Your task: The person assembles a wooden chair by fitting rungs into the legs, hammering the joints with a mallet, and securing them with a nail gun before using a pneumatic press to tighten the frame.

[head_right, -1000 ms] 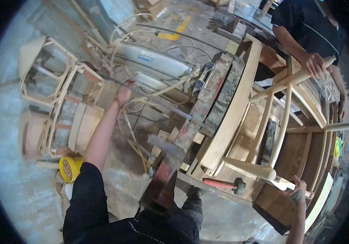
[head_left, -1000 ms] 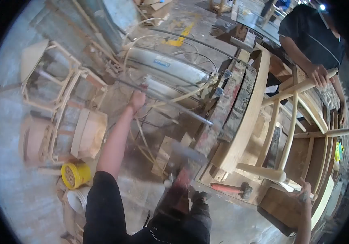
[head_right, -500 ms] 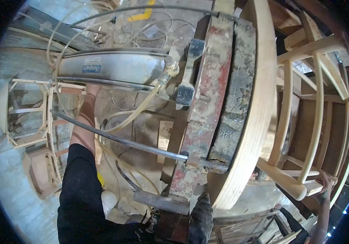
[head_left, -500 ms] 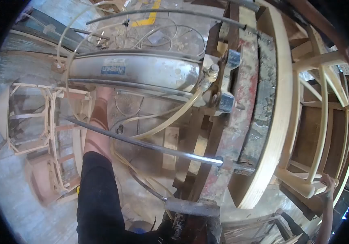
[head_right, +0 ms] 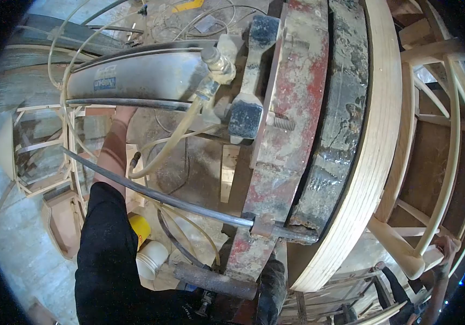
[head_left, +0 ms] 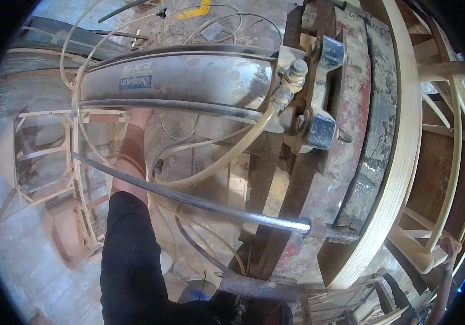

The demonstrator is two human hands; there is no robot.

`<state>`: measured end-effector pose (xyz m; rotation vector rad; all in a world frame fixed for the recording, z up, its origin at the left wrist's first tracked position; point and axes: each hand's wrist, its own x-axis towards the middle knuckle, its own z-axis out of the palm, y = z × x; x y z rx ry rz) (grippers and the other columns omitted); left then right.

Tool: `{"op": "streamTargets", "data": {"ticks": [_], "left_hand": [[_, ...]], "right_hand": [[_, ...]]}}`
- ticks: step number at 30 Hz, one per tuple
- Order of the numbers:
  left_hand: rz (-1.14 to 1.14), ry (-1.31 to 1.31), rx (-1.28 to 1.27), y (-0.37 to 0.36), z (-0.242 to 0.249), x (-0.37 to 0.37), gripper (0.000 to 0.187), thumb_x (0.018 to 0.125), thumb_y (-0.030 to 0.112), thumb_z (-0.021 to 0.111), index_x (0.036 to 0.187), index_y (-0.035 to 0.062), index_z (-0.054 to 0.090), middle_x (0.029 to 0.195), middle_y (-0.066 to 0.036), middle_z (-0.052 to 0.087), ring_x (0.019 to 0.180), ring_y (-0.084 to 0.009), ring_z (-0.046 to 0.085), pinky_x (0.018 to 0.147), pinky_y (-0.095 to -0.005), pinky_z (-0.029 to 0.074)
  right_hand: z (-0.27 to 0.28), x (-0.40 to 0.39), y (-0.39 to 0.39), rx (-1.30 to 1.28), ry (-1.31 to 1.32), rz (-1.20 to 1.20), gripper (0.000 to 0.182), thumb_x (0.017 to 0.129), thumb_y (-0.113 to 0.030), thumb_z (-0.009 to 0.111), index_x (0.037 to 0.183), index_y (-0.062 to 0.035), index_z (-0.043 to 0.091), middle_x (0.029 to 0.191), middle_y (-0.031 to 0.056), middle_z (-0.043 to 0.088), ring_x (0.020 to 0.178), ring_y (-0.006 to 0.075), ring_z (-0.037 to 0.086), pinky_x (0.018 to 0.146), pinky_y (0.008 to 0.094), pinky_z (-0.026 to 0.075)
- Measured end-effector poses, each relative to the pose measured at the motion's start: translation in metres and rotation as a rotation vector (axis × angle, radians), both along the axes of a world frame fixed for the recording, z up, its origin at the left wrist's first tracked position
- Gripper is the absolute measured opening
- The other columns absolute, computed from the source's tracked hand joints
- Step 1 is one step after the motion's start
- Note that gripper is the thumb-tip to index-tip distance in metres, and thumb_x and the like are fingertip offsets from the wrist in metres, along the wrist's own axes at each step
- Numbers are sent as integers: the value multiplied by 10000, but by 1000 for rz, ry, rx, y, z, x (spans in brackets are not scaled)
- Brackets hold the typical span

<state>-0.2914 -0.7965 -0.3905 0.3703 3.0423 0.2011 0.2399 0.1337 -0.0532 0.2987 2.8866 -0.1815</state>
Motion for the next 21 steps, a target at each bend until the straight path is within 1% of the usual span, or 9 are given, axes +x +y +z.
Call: {"op": "streamTargets", "data": {"ticks": [8,11,14,17,21], "left_hand": [[-49,-39,-49,-8,-2,-4,501,973,308,590,1391,35,553,1470,-196,518,1397,-357,431,1169,-438,322],[-40,-29,-50,-11,-3,-2,522,981,326,590,1410,33,540,1497,-193,501,1419,-349,413,1183,-432,308],[11,24,-6,-16,-14,-4,522,983,310,586,1424,38,527,1502,-187,495,1426,-354,400,1193,-426,296],[-42,23,-57,-25,-19,-9,540,985,336,581,1438,49,519,1510,-187,487,1441,-352,383,1197,-439,292],[75,4,-46,-9,-14,0,525,1003,344,539,1443,57,519,1527,-190,469,1460,-347,362,1204,-466,273]], "right_hand": [[0,12,17,3,5,0,502,599,-479,785,774,-70,552,719,80,574,675,258,590,632,374,439],[0,16,20,8,1,2,498,605,-479,778,776,-70,552,722,81,574,677,260,588,633,375,436],[2,21,24,11,-2,-3,494,611,-479,772,777,-69,552,724,82,573,679,261,586,634,376,434],[5,19,18,15,-8,-4,490,617,-479,766,779,-69,552,726,83,573,682,263,584,635,377,431],[5,23,18,19,-29,-8,485,625,-479,757,781,-68,552,729,85,572,684,266,582,636,378,428]]}}
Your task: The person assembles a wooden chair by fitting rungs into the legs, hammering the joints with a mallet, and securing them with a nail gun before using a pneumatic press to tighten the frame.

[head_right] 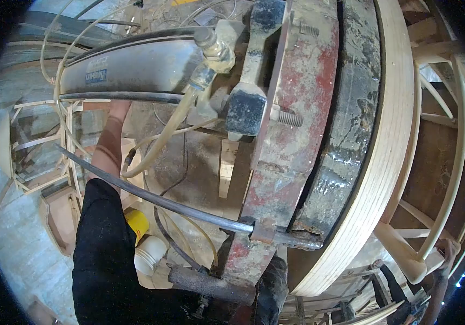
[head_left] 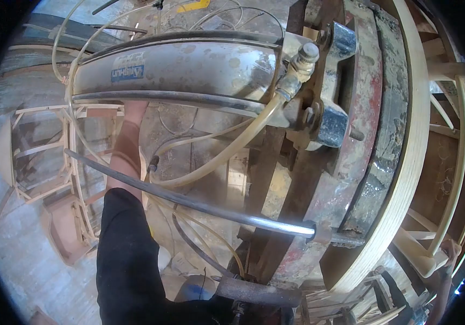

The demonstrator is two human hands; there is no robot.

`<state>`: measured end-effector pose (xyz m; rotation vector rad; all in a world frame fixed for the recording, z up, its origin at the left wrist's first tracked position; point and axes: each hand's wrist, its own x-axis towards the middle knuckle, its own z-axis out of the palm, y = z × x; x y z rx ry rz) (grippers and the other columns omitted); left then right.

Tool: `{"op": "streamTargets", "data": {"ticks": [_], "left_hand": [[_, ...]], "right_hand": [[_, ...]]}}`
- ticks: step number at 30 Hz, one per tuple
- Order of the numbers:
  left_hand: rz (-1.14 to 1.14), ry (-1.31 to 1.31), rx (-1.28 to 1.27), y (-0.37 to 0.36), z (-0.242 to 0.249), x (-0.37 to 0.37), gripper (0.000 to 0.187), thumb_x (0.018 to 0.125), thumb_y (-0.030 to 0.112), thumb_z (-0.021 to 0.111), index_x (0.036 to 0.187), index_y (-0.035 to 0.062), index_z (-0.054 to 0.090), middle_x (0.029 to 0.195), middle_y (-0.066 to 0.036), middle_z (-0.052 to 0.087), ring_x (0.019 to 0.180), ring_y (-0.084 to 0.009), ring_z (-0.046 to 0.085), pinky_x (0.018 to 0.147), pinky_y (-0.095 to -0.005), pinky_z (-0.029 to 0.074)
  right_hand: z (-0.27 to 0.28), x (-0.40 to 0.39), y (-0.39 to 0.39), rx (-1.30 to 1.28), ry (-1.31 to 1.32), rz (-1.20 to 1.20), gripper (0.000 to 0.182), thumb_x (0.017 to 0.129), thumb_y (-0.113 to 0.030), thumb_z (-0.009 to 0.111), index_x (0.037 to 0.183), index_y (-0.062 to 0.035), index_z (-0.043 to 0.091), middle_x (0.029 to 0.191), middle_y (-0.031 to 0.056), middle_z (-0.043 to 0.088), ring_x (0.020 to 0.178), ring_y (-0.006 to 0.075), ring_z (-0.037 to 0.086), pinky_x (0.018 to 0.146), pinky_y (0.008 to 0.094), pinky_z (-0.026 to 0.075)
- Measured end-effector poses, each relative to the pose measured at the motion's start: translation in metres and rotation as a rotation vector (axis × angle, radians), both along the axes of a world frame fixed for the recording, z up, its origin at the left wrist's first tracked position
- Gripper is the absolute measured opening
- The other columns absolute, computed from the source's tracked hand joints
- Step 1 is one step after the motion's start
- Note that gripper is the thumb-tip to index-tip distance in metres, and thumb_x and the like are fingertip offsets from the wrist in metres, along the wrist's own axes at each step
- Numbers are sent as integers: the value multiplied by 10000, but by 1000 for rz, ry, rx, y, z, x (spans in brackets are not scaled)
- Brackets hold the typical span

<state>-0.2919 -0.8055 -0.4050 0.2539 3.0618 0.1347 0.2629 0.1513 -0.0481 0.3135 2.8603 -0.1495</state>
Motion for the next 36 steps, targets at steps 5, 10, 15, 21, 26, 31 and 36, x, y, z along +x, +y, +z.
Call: {"op": "streamTargets", "data": {"ticks": [5,10,15,21,26,31,36], "left_hand": [[183,43,-43,43,4,11,526,1014,349,497,1448,53,510,1534,-216,444,1469,-356,342,1212,-471,254],[74,98,23,41,9,9,503,1009,393,491,1366,50,577,1442,-212,533,1391,-378,434,1155,-479,336],[13,73,22,23,12,4,487,1010,388,489,1344,47,588,1420,-211,548,1372,-381,451,1142,-480,350],[1,36,-4,12,10,-4,470,1010,382,488,1316,44,601,1393,-210,567,1349,-385,471,1126,-482,366],[19,-3,-43,4,5,-10,456,1011,377,486,1293,41,612,1370,-210,582,1330,-388,488,1113,-484,379],[14,-29,-84,4,7,-13,444,1012,372,485,1270,38,623,1348,-209,597,1310,-391,505,1100,-486,393],[-9,-47,-117,10,10,-20,434,1012,367,484,1247,35,634,1326,-208,613,1291,-394,522,1088,-487,406]], "right_hand": [[0,-5,-1,-5,-4,-4,479,635,-480,746,783,-67,553,733,87,571,688,269,578,638,380,423],[-1,-10,4,-1,-13,4,474,645,-480,736,786,-66,553,737,89,571,692,272,575,639,382,419],[3,-3,10,7,-11,7,468,655,-480,725,788,-65,553,741,90,570,695,275,572,641,383,415],[2,1,11,0,-3,50,462,667,-480,712,791,-64,553,745,93,569,700,278,568,642,385,410],[-1,-12,5,6,7,98,461,668,-479,706,801,-63,559,754,95,571,704,280,569,643,384,407],[0,-14,1,21,-53,44,498,596,-441,759,855,-54,582,790,90,619,731,286,616,654,383,427],[3,-23,-13,-12,-59,26,531,587,-440,790,856,-45,559,795,98,599,748,292,622,671,377,452]]}}
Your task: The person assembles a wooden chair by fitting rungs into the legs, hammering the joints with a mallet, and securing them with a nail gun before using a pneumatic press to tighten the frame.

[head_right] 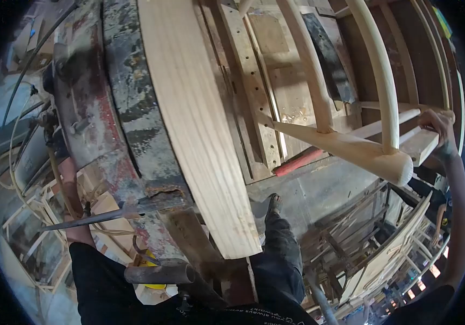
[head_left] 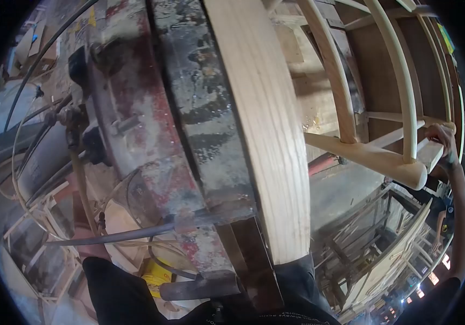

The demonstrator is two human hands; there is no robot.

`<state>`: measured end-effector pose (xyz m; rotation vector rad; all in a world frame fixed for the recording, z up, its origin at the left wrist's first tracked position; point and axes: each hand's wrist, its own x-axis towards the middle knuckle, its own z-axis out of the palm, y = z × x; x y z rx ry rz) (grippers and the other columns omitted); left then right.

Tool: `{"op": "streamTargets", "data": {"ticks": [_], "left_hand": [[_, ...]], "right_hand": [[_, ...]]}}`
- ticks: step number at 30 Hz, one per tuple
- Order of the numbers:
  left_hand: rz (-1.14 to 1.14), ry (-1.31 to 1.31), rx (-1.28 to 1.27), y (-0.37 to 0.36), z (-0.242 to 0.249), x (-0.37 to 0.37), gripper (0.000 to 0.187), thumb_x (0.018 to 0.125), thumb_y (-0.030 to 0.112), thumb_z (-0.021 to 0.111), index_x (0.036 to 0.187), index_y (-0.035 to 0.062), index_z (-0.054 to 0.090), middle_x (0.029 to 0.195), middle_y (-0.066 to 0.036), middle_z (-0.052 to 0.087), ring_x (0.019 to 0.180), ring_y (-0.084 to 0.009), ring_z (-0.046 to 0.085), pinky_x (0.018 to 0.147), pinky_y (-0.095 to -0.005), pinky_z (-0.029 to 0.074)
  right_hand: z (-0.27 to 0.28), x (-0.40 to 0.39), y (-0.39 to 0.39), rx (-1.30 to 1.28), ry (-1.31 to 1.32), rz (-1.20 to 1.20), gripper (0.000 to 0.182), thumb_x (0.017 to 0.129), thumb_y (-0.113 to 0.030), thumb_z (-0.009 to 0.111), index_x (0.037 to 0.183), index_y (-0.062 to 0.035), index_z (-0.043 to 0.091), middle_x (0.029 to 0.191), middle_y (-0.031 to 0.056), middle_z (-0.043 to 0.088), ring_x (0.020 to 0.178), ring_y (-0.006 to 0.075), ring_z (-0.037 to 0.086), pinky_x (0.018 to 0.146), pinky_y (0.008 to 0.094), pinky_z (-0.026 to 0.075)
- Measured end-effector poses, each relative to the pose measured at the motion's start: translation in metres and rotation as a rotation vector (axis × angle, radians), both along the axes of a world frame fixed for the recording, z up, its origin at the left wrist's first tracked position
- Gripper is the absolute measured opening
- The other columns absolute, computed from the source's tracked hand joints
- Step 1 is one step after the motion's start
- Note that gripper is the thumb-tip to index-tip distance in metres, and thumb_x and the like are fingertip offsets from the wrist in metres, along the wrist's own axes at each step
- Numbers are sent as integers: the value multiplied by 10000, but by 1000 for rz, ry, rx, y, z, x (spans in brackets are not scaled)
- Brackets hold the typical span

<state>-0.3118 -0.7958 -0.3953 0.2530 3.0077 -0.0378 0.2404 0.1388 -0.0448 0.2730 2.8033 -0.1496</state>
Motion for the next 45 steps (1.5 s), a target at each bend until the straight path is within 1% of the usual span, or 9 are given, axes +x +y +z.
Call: {"op": "streamTargets", "data": {"ticks": [11,20,24,27,29,31,33,41,45], "left_hand": [[-5,-30,-49,5,6,-10,415,1014,355,481,1197,28,657,1276,-207,646,1249,-401,559,1059,-491,436],[3,-90,-141,12,26,-6,405,1015,346,478,1156,22,677,1236,-206,674,1214,-407,589,1036,-494,460],[141,-326,-372,56,66,23,403,1016,342,477,1137,20,686,1218,-205,686,1199,-410,603,1026,-495,470],[-447,-70,-479,56,89,84,299,1006,220,490,973,2,693,1056,-223,724,1009,-444,671,892,-524,518],[53,-20,35,110,167,179,223,993,135,522,1050,-16,675,1069,-255,710,994,-450,670,860,-529,510],[226,273,304,164,243,259,242,989,119,550,1154,-30,647,1106,-245,707,1061,-382,676,888,-468,518],[347,459,606,190,294,323,356,1059,189,498,1308,-54,576,1206,-197,684,1132,-327,658,986,-390,484],[5,603,848,297,347,428,930,1012,691,318,1575,-38,189,1626,-228,245,1504,-379,248,1223,-520,158],[41,473,509,313,315,438,829,1044,536,396,1587,-40,153,1638,-266,206,1545,-392,144,1245,-532,83]], "right_hand": [[5,-15,-21,-44,9,12,508,653,-442,763,859,-19,572,814,102,584,759,278,597,693,363,442],[0,1,-2,56,45,9,556,561,-407,830,852,-34,538,780,94,559,723,236,596,645,341,439],[-8,-5,-2,-5,69,30,562,490,-290,863,854,-47,511,798,92,564,718,226,603,676,321,472],[-9,-5,5,-54,35,-41,543,476,-224,861,855,-47,515,805,109,592,727,244,630,680,336,485],[-14,-6,6,-84,76,-32,526,483,-207,859,855,-47,525,796,117,608,719,254,644,671,349,494],[-15,-12,-1,-113,96,-28,512,495,-220,863,851,-49,538,774,122,624,704,262,658,660,358,502],[-16,-17,-6,-136,102,-36,505,505,-251,872,843,-54,551,746,125,642,689,270,676,647,361,511],[-6,-32,-23,-29,126,134,561,533,-443,871,850,-83,579,772,144,687,723,356,696,664,432,532],[0,-35,-35,-42,204,213,601,554,-514,878,899,-99,613,800,151,706,777,382,701,709,466,551]]}}
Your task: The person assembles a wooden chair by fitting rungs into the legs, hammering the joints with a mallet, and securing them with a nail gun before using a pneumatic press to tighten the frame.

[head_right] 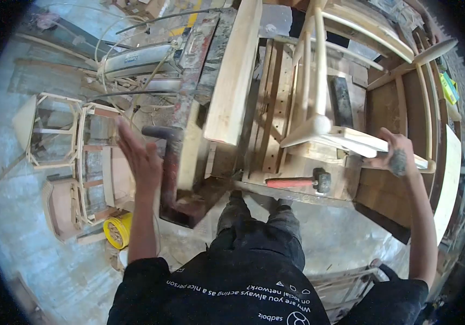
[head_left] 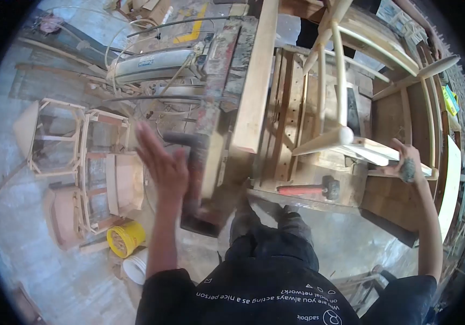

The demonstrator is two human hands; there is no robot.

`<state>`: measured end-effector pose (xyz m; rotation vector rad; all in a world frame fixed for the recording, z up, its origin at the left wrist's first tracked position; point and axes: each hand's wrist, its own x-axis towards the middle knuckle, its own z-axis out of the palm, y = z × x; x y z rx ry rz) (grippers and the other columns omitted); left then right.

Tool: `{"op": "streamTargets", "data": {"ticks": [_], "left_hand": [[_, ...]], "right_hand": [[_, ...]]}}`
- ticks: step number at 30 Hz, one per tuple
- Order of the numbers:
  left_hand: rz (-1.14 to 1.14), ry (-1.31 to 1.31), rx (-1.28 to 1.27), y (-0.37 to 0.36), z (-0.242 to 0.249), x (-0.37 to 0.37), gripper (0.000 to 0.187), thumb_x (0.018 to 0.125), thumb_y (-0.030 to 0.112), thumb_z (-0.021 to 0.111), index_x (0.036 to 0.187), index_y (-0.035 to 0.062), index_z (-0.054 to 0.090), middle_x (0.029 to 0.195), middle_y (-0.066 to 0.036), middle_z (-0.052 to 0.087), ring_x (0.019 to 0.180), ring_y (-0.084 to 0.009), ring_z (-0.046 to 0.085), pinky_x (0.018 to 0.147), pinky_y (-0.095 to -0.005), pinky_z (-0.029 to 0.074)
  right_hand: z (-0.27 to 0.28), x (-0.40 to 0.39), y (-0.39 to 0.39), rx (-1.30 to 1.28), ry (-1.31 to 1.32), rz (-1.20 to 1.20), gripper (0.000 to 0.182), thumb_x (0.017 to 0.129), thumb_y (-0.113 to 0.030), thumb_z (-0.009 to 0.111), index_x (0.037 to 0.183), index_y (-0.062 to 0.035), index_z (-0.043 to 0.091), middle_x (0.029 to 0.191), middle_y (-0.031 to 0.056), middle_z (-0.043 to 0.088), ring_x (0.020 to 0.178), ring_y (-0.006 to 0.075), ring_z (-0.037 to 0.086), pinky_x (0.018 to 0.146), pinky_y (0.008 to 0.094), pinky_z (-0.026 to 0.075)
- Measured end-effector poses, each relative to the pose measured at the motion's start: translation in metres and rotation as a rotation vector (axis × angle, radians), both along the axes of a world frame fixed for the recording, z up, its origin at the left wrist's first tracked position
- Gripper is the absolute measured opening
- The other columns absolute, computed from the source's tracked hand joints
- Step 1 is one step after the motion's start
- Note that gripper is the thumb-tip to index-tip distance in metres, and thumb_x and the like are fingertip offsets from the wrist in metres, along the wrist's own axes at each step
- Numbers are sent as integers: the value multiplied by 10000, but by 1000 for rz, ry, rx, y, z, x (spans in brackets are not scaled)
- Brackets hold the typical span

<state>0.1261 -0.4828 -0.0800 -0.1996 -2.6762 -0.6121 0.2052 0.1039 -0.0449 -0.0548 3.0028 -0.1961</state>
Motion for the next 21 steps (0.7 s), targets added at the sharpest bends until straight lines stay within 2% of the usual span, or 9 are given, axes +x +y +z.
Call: {"op": "streamTargets", "data": {"ticks": [2,3,7,9,10,13,14,17,21], "left_hand": [[54,-9,12,-14,11,6,801,1047,495,429,1584,-39,169,1639,-265,201,1540,-404,148,1247,-521,86],[76,70,112,-15,14,19,690,1058,371,473,1561,-45,249,1608,-274,274,1510,-418,234,1235,-500,167],[328,231,160,13,16,106,492,1042,178,482,1465,-62,405,1502,-268,427,1402,-440,397,1171,-488,300],[501,241,121,39,1,140,426,1026,116,481,1410,-66,465,1443,-265,486,1343,-448,458,1136,-497,344],[490,304,70,49,-3,145,421,1015,105,489,1400,-62,475,1437,-268,487,1338,-448,459,1133,-504,343],[461,447,-16,66,-17,147,427,966,74,532,1376,-43,501,1427,-283,481,1340,-447,447,1126,-532,332],[476,460,3,67,-19,147,431,963,79,539,1374,-44,502,1429,-282,479,1342,-446,444,1125,-532,330],[481,466,19,68,-21,144,438,959,93,555,1371,-47,502,1434,-282,472,1343,-446,438,1123,-534,327],[457,442,-26,70,-20,145,443,968,105,572,1376,-50,496,1440,-280,465,1335,-448,441,1120,-534,328]], "right_hand": [[3,1,-4,42,-12,-6,616,559,-517,883,932,-98,629,813,153,713,796,385,701,735,463,560],[5,0,-4,62,-17,-12,624,562,-519,886,949,-97,638,820,154,717,806,386,702,748,462,564],[8,1,-6,-8,8,17,632,578,-528,868,990,-93,668,804,167,713,816,386,706,754,470,568],[6,0,-3,-11,-29,10,696,583,-517,873,1113,-111,674,865,168,728,852,389,704,770,470,566],[8,1,-4,-9,-47,7,734,586,-511,875,1174,-120,677,896,168,735,870,390,703,778,470,565],[8,0,-5,8,-34,19,661,583,-475,872,1104,-107,698,899,175,737,876,378,711,792,466,569],[6,-1,-4,12,-36,17,650,581,-469,871,1093,-107,702,893,174,737,874,377,712,793,465,569],[0,-1,1,-7,9,53,698,589,-597,843,1033,-86,673,832,186,716,844,382,710,774,471,577],[2,0,-1,-52,11,55,677,572,-553,865,1025,-88,673,851,179,723,856,380,710,774,474,575]]}}
